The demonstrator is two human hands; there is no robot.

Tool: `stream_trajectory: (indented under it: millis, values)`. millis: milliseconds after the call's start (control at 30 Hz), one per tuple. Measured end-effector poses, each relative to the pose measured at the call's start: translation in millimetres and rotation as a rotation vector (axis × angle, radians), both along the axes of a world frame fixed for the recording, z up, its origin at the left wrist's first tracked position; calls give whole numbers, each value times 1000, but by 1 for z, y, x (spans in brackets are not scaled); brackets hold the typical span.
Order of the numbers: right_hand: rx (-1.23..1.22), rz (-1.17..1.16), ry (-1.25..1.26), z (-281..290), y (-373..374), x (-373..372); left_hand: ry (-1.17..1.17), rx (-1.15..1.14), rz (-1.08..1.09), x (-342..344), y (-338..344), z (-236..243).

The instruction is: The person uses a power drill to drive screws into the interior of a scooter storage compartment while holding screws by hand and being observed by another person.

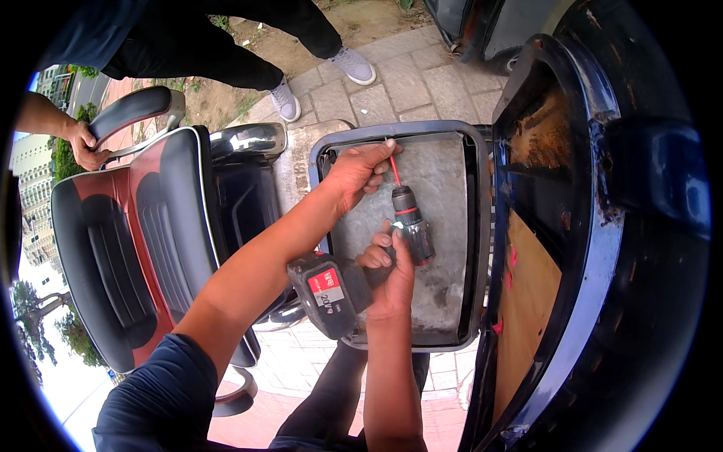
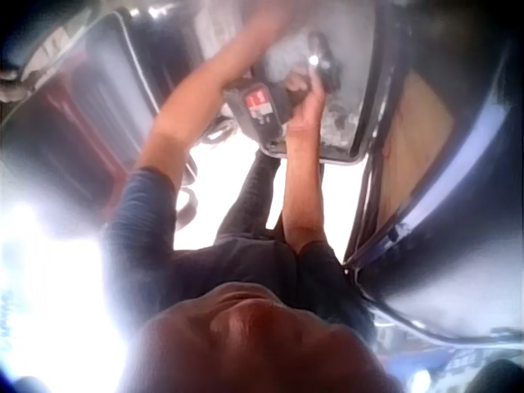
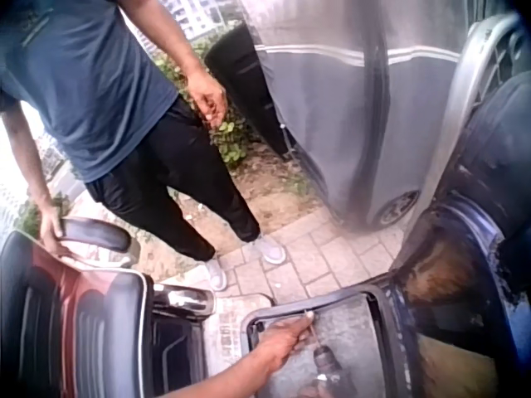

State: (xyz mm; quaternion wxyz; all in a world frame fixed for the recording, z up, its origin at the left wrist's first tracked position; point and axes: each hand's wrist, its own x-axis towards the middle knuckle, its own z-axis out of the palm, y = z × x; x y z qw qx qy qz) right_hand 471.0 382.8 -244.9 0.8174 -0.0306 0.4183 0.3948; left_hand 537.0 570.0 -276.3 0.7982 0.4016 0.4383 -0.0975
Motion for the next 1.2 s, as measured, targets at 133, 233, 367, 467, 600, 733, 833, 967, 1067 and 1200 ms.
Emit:
stream_trajectory:
  millis: [133, 233, 367, 467, 600, 733, 833, 967, 1067, 1200]
  values:
    - [7, 7, 23, 2, 0, -1, 29, 70, -19, -1, -1, -1]
    - [13, -3, 8, 1, -3, -2, -1, 97, -45, -2, -3, -3]
    - [31, 4, 3, -1, -6, -6, -3, 81, -45, -3, -2, -2]
    - [42, 12, -32, -5, -8, -14, 42, 155, -90, -2, 4, -9]
    - [-116, 64, -113, -4, -25, -40, 12, 293, -128, 2, 0, -11]
    - [-320, 146, -84, 46, -65, -68, 12, 135, -10, 1, -6, -26]
    - [-683, 306, -317, 88, -88, -86, -20, -44, 68, 1, -7, -45]
    - [-941, 742, -881, 128, -122, -94, 26, 206, 93, 1, -21, -38]
    - [-1037, 711, -937, 167, -124, -89, 79, 460, 184, 22, -44, -41]
    - [-975, 738, -923, 174, -129, -81, 30, 494, 201, 7, -37, -71]
